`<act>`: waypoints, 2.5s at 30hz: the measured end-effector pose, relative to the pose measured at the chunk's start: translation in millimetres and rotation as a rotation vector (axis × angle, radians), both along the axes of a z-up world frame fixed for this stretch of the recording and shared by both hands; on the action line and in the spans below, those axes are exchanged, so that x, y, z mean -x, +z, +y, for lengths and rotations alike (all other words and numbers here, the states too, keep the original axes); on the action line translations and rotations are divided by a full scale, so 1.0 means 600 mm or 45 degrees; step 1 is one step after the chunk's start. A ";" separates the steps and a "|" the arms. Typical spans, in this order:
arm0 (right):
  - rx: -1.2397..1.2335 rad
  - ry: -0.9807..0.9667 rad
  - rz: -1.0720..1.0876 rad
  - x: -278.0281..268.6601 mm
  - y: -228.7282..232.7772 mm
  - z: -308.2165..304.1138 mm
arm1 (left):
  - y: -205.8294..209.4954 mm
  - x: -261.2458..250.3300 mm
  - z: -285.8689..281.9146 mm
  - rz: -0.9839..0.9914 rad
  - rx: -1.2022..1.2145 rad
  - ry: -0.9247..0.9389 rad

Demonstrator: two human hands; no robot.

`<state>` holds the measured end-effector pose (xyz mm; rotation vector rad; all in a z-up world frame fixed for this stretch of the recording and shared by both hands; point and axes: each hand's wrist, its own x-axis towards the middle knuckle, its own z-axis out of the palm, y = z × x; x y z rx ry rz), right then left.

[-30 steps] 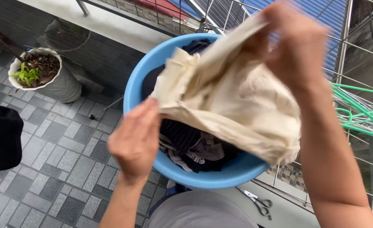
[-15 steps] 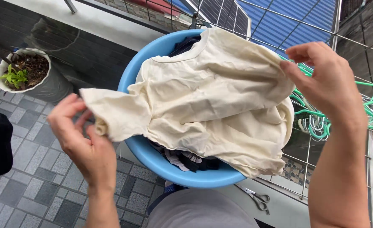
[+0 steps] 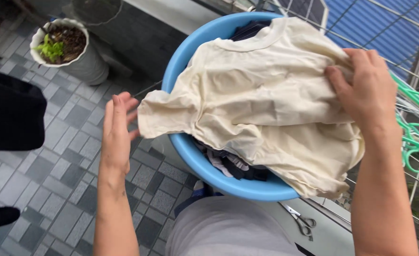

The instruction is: Hanging clothes on hangers and trimming loose threads with scissors

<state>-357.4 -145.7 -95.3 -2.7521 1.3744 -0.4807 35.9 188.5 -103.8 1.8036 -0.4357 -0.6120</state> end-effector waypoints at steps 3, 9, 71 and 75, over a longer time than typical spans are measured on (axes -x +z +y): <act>0.108 0.096 -0.066 0.000 0.001 0.017 | -0.010 0.007 0.031 0.295 0.041 -0.116; 0.185 0.340 -0.643 0.074 -0.041 0.103 | -0.058 0.060 0.077 0.515 -0.064 -0.188; -1.468 -0.039 -0.934 0.071 0.031 0.359 | -0.054 0.181 0.004 -1.342 0.017 -0.319; -1.668 0.036 -0.855 -0.011 0.065 0.342 | -0.055 0.180 -0.004 -1.438 -0.007 -0.311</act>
